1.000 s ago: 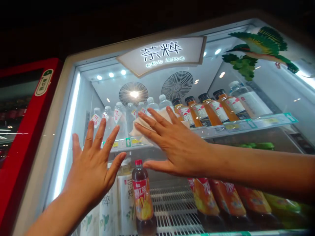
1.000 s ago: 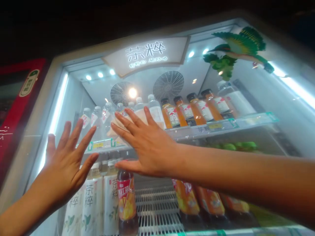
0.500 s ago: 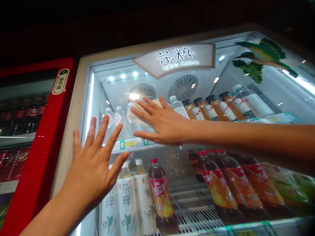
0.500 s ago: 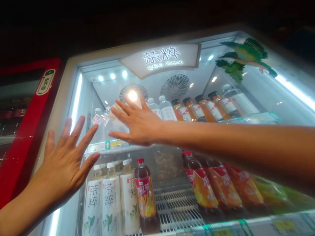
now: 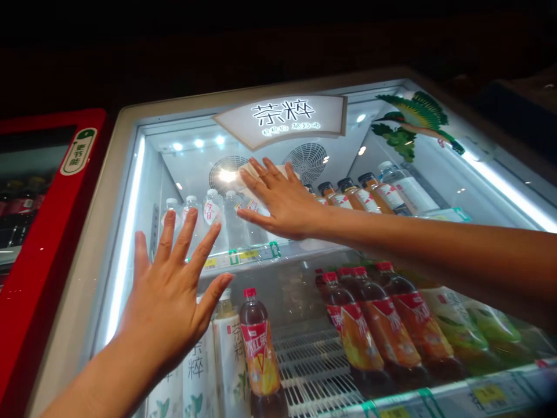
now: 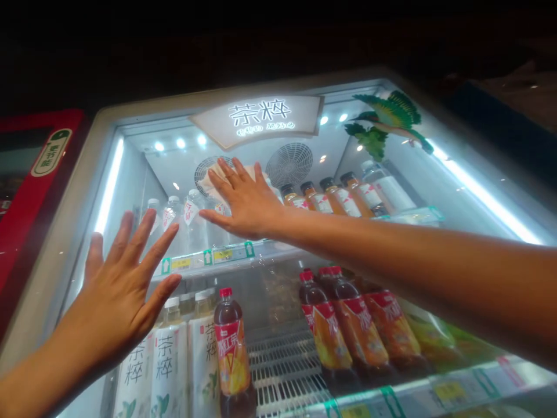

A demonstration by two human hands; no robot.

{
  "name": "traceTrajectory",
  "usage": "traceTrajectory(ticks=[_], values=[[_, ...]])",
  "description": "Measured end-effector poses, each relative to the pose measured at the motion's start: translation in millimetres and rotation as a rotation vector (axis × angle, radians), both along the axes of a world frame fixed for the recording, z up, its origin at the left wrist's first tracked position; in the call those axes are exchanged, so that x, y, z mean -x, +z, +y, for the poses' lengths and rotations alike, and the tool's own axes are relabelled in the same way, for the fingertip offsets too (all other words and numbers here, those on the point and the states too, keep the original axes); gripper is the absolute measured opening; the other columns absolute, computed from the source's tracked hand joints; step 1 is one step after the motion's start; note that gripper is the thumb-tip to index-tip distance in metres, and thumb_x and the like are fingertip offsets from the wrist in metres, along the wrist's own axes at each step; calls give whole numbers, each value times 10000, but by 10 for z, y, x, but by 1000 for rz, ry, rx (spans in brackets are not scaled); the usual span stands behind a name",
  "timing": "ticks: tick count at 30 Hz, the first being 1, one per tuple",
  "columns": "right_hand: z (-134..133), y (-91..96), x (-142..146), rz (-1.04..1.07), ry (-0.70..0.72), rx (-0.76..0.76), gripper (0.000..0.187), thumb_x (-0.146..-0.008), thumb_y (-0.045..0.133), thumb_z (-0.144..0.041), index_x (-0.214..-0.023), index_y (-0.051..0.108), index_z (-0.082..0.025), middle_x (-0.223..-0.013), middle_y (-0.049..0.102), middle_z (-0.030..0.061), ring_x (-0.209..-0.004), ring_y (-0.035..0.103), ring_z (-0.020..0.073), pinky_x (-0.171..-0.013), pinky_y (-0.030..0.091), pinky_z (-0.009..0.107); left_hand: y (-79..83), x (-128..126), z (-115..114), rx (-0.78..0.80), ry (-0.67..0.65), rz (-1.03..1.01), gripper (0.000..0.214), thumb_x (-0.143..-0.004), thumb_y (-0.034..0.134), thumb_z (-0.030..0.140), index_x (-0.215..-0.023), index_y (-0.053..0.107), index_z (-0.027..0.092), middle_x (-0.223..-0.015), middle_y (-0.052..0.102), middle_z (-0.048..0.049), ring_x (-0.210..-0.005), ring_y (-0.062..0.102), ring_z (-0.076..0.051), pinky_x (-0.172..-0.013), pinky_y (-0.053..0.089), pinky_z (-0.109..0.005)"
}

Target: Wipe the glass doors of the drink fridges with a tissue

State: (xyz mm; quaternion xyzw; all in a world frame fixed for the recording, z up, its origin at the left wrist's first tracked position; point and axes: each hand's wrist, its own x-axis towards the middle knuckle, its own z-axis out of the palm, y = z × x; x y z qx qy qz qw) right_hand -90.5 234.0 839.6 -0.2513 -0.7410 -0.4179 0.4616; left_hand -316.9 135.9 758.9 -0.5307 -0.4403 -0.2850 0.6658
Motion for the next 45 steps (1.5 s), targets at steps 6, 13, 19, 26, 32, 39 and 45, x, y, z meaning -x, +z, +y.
traceTrajectory(ticks=[6, 13, 19, 26, 32, 39, 45], values=[[112, -271, -287, -214, 43, -115, 904, -971, 347, -766, -1655, 153, -207, -1749, 73, 90, -1616, 5, 314, -1296, 56, 617, -105, -354, 155, -10, -10, 13, 675, -1040, 347, 511, -1646, 64, 415, -1753, 140, -41, -1619, 79, -357, -1255, 122, -726], [250, 37, -628, -85, 49, -105, 871, -981, 349, -741, -1649, 156, -217, -1750, 86, 91, -1615, 24, 319, -1288, 72, 632, 7, -906, 352, -1, 17, -7, 671, -1043, 335, 517, -1646, 61, 407, -1751, 155, -59, -1618, 80, -363, -1254, 115, -734], [591, 90, -1409, -97, 67, -83, 874, -975, 313, -759, -1659, 130, -248, -1755, 79, 74, -1616, 32, 319, -1287, 50, 634, 34, -1435, 491, 19, 28, -37, 670, -1048, 322, 501, -1637, 11, 437, -1757, 120, -60, -1615, 71, -378, -1236, 120, -758], [925, -28, -2297, -89, 90, -71, 907, -960, 237, -801, -1664, 100, -246, -1756, 37, 82, -1615, -10, 323, -1283, 23, 641, 72, -2034, 678, 5, -22, -35, 695, -1034, 362, 520, -1631, 12, 461, -1756, 133, -43, -1615, 73, -370, -1255, 90, -736], [968, 28, -2526, -10, 41, 11, 945, -950, 188, -823, -1667, 126, -209, -1752, 26, 101, -1614, -15, 341, -1287, 37, 647, 192, -2476, 943, 4, -68, 13, 664, -1037, 339, 538, -1635, 73, 430, -1751, 147, -64, -1615, 75, -369, -1241, 91, -757], [935, -316, -2451, -200, 104, -126, 934, -950, 240, -819, -1660, 153, -218, -1751, 93, 70, -1620, 11, 305, -1308, 27, 611, 206, -2511, 938, 11, -38, 35, 653, -1036, 321, 556, -1634, 100, 417, -1755, 136, -51, -1621, 52, -344, -1263, 58, -724], [822, 25, -2001, -98, 118, -79, 876, -963, 286, -788, -1647, 189, -249, -1748, 91, 68, -1611, 31, 350, -1278, 63, 683, 157, -2126, 771, 14, 77, -34, 635, -1038, 289, 563, -1635, 152, 394, -1751, 155, -57, -1620, 59, -357, -1251, 76, -741]])
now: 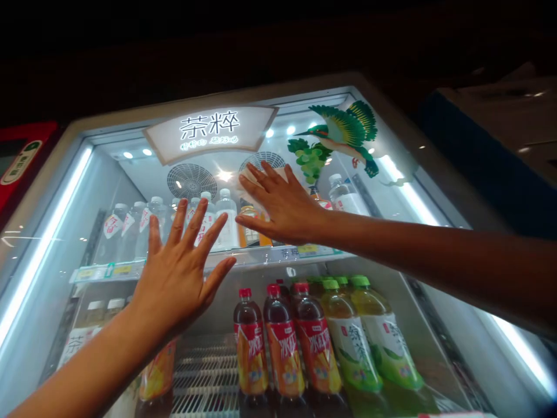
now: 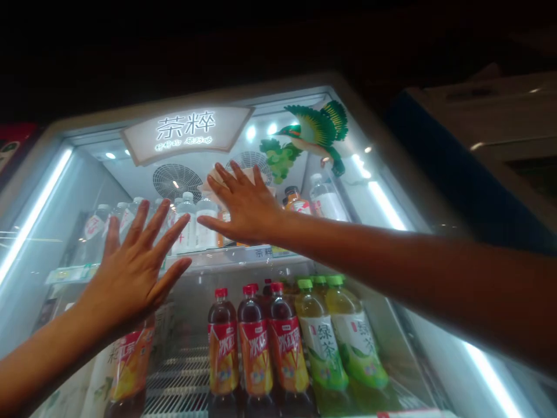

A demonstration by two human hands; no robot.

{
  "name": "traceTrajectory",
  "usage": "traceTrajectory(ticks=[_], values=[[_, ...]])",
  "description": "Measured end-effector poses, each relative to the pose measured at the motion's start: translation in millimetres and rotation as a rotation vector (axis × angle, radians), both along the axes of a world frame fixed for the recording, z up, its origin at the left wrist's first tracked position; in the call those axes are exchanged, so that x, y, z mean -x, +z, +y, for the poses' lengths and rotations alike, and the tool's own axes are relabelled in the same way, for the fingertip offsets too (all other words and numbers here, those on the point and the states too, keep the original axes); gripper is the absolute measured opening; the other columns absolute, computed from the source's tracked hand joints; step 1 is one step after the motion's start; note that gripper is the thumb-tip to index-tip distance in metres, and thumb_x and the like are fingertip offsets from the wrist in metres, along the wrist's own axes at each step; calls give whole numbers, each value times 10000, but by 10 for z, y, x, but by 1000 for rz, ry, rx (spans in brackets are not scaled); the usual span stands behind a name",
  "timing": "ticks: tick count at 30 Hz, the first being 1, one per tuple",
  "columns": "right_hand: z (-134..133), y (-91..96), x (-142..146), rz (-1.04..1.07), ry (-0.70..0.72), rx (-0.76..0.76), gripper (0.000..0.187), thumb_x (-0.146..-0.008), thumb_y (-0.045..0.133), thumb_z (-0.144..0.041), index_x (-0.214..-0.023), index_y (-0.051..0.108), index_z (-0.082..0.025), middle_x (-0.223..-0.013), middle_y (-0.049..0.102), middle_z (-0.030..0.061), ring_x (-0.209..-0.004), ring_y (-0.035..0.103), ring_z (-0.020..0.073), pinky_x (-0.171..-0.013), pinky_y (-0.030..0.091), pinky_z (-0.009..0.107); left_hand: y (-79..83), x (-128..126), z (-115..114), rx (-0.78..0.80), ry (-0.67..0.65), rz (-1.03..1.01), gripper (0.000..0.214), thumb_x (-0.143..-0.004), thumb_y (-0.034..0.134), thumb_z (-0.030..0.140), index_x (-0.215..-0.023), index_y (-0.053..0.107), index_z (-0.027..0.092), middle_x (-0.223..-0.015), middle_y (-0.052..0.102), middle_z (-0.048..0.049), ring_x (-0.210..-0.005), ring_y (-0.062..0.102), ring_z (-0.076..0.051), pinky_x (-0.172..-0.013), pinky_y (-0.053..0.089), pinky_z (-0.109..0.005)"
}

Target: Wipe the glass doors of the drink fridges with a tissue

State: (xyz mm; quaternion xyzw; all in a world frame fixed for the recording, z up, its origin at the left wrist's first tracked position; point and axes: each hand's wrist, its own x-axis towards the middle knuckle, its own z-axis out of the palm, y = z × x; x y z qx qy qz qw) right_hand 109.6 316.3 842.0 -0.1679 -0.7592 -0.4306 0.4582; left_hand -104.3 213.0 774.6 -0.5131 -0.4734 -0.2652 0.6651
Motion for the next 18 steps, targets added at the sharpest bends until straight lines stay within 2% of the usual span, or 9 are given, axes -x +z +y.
traceTrajectory(ticks=[5, 9, 12, 18], values=[[-173, -68, 480, -138, 82, -114, 856, -972, 336, -763, -1628, 238, -223, -1737, 161, 73, -1616, 63, 285, -1313, 79, 590, 3, 428, -272, -9, 96, -53, 628, -1034, 267, 582, -1628, 209, 387, -1749, 165, -53, -1617, 76, -368, -1245, 90, -745], [-372, 23, 871, -103, 53, -32, 856, -969, 339, -766, -1628, 240, -228, -1740, 134, 58, -1615, 33, 283, -1306, 52, 619, 57, 740, -396, -5, 130, -96, 637, -1029, 260, 602, -1627, 219, 386, -1750, 164, -51, -1618, 65, -363, -1246, 83, -742], [-498, 60, 1127, -123, 59, -48, 856, -976, 342, -756, -1622, 262, -199, -1736, 142, 70, -1616, 32, 277, -1307, 52, 616, 99, 960, -463, -13, 123, -93, 662, -1024, 252, 619, -1632, 212, 361, -1749, 162, -63, -1619, 56, -360, -1247, 75, -740], [-644, 116, 1387, -57, 57, -28, 782, -991, 338, -736, -1590, 355, -235, -1721, 207, 62, -1612, 85, 298, -1287, 113, 662, 115, 1411, -608, -10, 76, -62, 671, -1020, 239, 633, -1634, 204, 362, -1748, 166, -64, -1621, 51, -357, -1244, 102, -742]])
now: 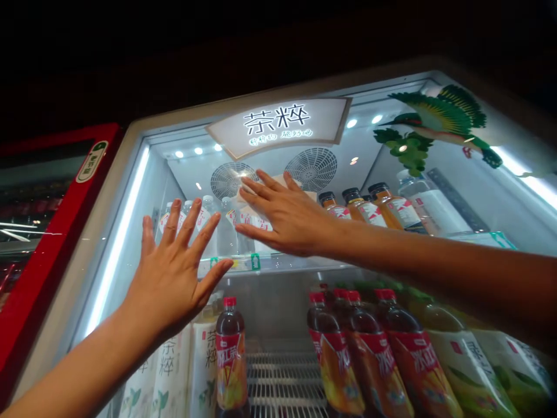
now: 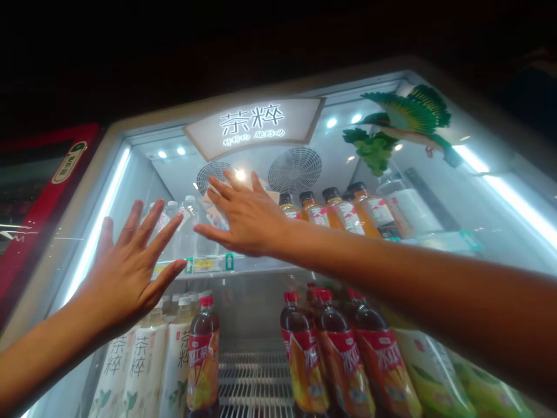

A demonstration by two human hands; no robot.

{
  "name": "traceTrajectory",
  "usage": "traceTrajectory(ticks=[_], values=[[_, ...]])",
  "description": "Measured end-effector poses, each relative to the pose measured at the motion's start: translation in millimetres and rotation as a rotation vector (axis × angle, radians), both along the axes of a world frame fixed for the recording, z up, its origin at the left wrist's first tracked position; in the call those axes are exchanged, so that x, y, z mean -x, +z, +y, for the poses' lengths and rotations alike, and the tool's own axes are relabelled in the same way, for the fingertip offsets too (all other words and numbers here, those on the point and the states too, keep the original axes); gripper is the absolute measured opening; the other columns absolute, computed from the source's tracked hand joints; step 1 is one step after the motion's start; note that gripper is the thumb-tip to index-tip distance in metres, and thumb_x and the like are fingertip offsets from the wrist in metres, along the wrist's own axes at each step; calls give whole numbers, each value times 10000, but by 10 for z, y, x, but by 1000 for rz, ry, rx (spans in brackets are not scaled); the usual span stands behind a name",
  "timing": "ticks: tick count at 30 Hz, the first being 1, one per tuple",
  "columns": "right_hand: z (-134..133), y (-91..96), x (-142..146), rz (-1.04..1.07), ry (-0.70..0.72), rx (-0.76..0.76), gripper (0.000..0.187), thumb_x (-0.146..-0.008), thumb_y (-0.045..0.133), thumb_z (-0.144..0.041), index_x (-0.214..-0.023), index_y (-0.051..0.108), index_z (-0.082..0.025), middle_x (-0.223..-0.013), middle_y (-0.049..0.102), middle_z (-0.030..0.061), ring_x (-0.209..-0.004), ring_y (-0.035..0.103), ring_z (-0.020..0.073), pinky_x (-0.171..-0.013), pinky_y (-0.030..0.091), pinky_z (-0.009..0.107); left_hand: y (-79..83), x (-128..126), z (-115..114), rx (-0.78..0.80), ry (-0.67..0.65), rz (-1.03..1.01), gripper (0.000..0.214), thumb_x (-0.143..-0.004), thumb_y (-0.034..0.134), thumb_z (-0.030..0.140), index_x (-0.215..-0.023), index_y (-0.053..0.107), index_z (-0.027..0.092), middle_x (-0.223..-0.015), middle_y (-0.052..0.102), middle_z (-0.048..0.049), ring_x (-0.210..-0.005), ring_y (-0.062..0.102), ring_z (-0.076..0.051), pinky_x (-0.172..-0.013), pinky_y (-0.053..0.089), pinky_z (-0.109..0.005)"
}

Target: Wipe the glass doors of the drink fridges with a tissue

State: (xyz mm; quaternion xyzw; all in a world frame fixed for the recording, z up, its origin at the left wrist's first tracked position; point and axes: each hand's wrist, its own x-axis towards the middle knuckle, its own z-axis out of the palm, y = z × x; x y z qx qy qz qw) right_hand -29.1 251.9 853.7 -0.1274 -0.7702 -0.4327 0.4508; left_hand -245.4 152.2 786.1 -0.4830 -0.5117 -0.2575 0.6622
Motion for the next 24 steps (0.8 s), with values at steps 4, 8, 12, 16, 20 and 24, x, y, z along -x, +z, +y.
traceTrajectory(ticks=[4, 8, 12, 16, 20, 24], values=[[-88, 57, 36, 32, -1, -10, 744, -1017, 276, -708, -1530, 472, -206, -1689, 312, 83, -1599, 162, 320, -1277, 185, 652, 5, 304, -37, 4, -50, -10, 675, -1020, 247, 628, -1640, 172, 375, -1753, 142, -62, -1618, 58, -375, -1237, 110, -753], [-154, 22, 108, 71, -44, 8, 743, -1026, 258, -691, -1525, 488, -191, -1677, 334, 89, -1594, 185, 321, -1275, 201, 646, 44, 530, -15, 10, -96, -6, 670, -1017, 270, 624, -1639, 158, 401, -1756, 134, -39, -1616, 61, -385, -1242, 90, -747], [-161, -93, 164, 118, -96, 33, 758, -1027, 253, -684, -1548, 452, -170, -1693, 285, 82, -1600, 169, 293, -1291, 198, 604, 48, 635, 18, 2, -147, 4, 669, -1019, 283, 616, -1639, 157, 402, -1756, 133, -38, -1619, 51, -368, -1254, 79, -727], [-138, -167, 122, 146, -100, 35, 758, -1026, 226, -694, -1557, 443, -197, -1683, 318, 78, -1589, 214, 299, -1278, 223, 622, -7, 685, 7, 13, -186, 46, 673, -1008, 321, 622, -1633, 170, 422, -1748, 176, -30, -1618, 77, -361, -1262, 72, -720], [-137, -148, 247, 206, -103, 75, 741, -1031, 220, -684, -1558, 439, -212, -1695, 286, 84, -1593, 195, 302, -1274, 223, 624, -37, 729, -51, 19, -203, 57, 670, -1009, 313, 626, -1631, 210, 399, -1745, 184, -46, -1616, 80, -378, -1254, 79, -733], [-90, -308, 487, 150, -91, -31, 769, -1014, 339, -670, -1633, 244, -223, -1726, 186, 89, -1609, 127, 300, -1277, 170, 653, -32, 787, -97, 39, -201, 51, 679, -1003, 326, 637, -1628, 225, 392, -1746, 183, -38, -1618, 64, -371, -1256, 71, -735]])
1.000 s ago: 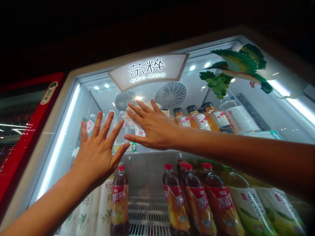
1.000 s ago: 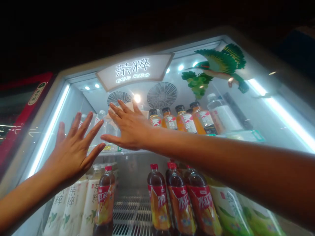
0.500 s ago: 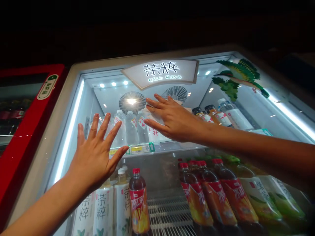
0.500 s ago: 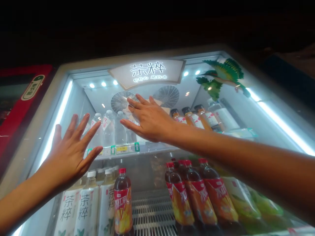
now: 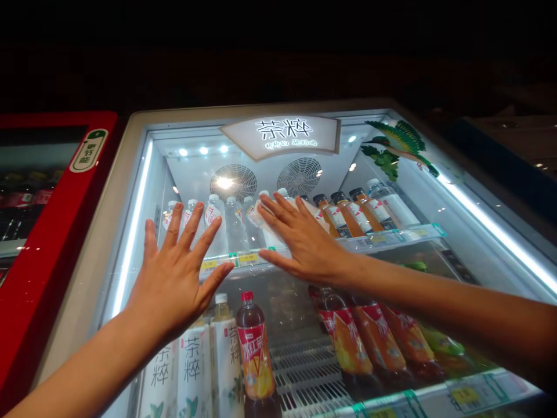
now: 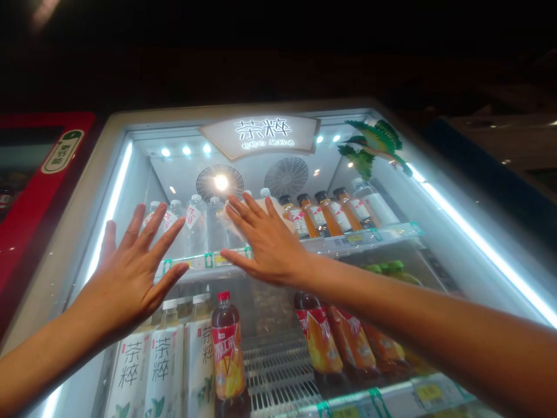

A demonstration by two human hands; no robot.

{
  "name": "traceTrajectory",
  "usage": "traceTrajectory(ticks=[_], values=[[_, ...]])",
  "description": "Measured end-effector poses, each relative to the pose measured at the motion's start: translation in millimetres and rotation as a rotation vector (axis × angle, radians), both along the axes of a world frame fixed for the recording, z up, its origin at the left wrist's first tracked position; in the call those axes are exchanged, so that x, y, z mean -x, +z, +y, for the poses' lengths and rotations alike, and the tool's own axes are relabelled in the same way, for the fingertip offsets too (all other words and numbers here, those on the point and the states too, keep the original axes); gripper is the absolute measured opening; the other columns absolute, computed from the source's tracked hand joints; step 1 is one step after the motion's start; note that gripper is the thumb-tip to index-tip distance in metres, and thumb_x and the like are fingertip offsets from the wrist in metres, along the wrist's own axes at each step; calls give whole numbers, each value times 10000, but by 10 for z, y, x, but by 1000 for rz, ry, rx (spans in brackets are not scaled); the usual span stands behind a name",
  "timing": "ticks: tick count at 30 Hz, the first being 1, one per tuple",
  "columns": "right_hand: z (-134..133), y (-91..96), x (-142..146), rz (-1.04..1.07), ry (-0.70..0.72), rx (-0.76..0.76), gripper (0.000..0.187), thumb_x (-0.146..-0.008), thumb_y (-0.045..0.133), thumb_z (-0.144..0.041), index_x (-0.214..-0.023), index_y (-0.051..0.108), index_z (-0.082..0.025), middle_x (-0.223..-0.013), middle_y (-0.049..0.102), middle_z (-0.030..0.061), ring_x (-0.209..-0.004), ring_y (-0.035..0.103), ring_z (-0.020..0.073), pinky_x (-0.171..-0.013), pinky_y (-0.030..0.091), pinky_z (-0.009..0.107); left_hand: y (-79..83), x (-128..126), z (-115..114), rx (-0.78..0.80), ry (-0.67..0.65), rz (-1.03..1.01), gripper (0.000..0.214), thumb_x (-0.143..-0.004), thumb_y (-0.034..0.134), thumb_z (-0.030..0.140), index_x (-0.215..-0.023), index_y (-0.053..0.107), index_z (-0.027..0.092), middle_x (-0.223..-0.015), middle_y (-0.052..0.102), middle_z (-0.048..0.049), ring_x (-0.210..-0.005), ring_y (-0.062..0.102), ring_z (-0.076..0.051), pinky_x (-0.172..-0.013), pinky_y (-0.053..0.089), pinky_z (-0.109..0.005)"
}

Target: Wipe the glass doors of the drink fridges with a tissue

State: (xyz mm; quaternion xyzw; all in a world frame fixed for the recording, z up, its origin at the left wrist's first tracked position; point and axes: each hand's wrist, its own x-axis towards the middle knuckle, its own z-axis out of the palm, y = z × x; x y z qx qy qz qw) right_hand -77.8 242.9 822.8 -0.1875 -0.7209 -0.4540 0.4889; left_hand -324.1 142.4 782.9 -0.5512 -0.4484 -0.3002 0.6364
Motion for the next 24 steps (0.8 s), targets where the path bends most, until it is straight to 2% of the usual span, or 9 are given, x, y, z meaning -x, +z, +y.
traceTrajectory(ticks=[2, 6, 10, 13, 16, 19, 21, 24], values=[[7, -29, 107, -25, -20, -19, 844, -985, 359, -720, -1645, 176, -227, -1733, 155, 95, -1612, 94, 322, -1257, 127, 711, 7, 19, 5, 10, 9, -3, 681, -1000, 324, 644, -1623, 249, 382, -1744, 192, -39, -1617, 65, -376, -1253, 74, -742], [-59, -11, 249, 25, -53, 72, 899, -962, 277, -790, -1645, 162, -217, -1743, 101, 92, -1612, 43, 352, -1222, 72, 774, -3, 26, 39, 5, 25, -40, 666, -1006, 299, 636, -1614, 295, 363, -1746, 178, -48, -1615, 59, -391, -1239, 94, -762], [-126, -171, 293, -87, -11, -8, 852, -965, 340, -768, -1641, 181, -274, -1741, 149, 45, -1618, 69, 306, -1265, 89, 716, -52, 58, 25, 26, 28, -43, 658, -1006, 291, 646, -1613, 283, 394, -1745, 181, -42, -1617, 53, -379, -1236, 101, -769], [-165, -141, 339, -108, -11, 4, 756, -1003, 350, -683, -1635, 194, -299, -1736, 171, 23, -1616, 100, 292, -1273, 111, 701, -84, 98, 2, 37, 35, -53, 640, -1011, 304, 625, -1614, 267, 414, -1744, 185, -41, -1617, 59, -373, -1238, 93, -769], [-196, -88, 397, -12, -44, 95, 677, -1043, 311, -570, -1634, 207, -256, -1738, 143, 31, -1616, 71, 299, -1270, 85, 707, -118, 120, -3, 44, 54, -103, 629, -1020, 306, 599, -1617, 262, 406, -1747, 164, -48, -1615, 45, -374, -1243, 88, -761], [-183, -250, 383, -68, -33, 39, 695, -1039, 343, -537, -1634, 219, -200, -1740, 121, 30, -1619, 40, 287, -1286, 86, 676, -167, 126, -1, 45, 69, -119, 629, -1026, 317, 576, -1625, 235, 403, -1751, 136, -51, -1614, 28, -377, -1242, 97, -761], [-150, -346, 332, -139, -8, -22, 707, -1030, 370, -548, -1634, 229, -209, -1739, 133, 17, -1620, 46, 274, -1295, 97, 655, -199, 114, 2, 46, 76, -101, 639, -1027, 337, 562, -1632, 195, 413, -1752, 127, -49, -1614, 33, -380, -1239, 107, -765], [-102, -285, 251, -90, 1, 26, 679, -1039, 334, -556, -1633, 237, -241, -1737, 161, 15, -1616, 87, 291, -1283, 90, 679, -246, 48, 25, 42, 84, -90, 673, -1026, 358, 553, -1642, 123, 420, -1753, 114, -53, -1613, 37, -393, -1230, 114, -777]])
